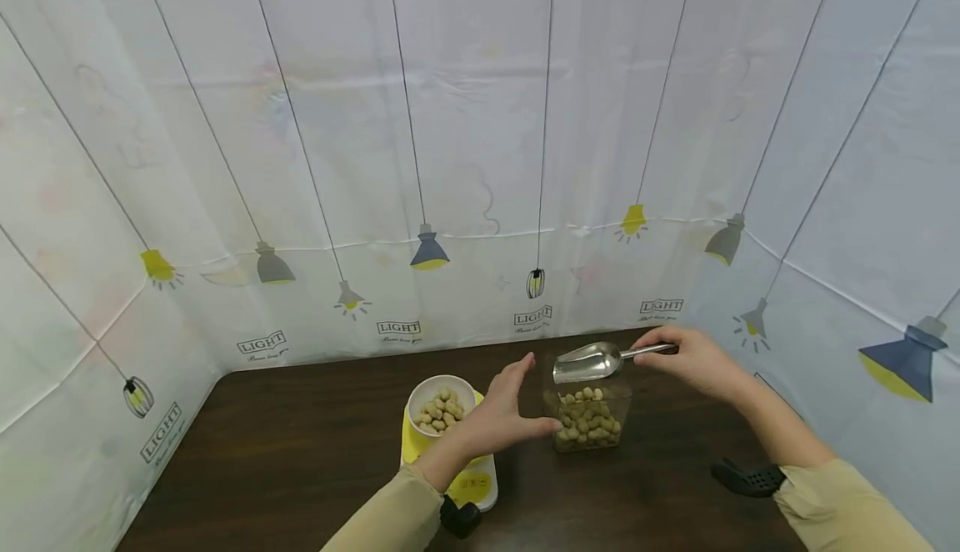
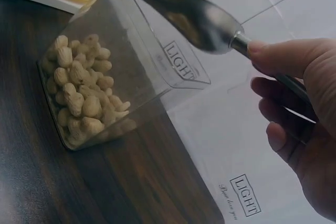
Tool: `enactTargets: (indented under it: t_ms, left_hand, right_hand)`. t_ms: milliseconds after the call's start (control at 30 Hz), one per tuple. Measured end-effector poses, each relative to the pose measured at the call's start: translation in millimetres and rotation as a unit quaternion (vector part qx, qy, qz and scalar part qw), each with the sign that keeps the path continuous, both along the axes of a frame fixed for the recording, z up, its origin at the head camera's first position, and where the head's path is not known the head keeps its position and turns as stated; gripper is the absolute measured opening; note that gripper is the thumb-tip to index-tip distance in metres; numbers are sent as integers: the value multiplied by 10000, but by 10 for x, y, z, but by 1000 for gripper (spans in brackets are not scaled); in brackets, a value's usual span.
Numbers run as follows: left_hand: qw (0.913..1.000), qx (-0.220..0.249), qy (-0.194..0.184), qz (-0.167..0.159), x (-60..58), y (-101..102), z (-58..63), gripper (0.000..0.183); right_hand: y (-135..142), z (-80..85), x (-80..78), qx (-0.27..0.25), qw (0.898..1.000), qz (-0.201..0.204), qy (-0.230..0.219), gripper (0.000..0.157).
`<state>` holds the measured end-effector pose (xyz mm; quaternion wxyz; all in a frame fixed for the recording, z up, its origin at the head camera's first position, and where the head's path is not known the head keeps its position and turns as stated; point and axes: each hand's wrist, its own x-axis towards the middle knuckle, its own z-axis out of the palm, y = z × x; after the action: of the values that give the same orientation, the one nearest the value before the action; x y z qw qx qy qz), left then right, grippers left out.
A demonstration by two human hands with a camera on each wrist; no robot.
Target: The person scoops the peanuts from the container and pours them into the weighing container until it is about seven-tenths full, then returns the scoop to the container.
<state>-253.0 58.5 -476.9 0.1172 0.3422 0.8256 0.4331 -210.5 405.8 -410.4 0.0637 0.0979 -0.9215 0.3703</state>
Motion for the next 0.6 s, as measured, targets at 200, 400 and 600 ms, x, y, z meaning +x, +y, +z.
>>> enactTargets:
  t_ms: [200,400,600]
  left_hand:
    - [9992,-224,-250,234,-93,209,-138,110]
    - [9978,-254,-509,337,-170,330,-154,112]
    - [9973,-191,-627,334,-185,376,-136,111]
  right_hand:
    - [-36,-5,-74,666,9973,169,271,15]
    - [-123,62,-114,1500,9876,297,365,12]
    - [-236,112,-167,2127,9748,485,456,8]
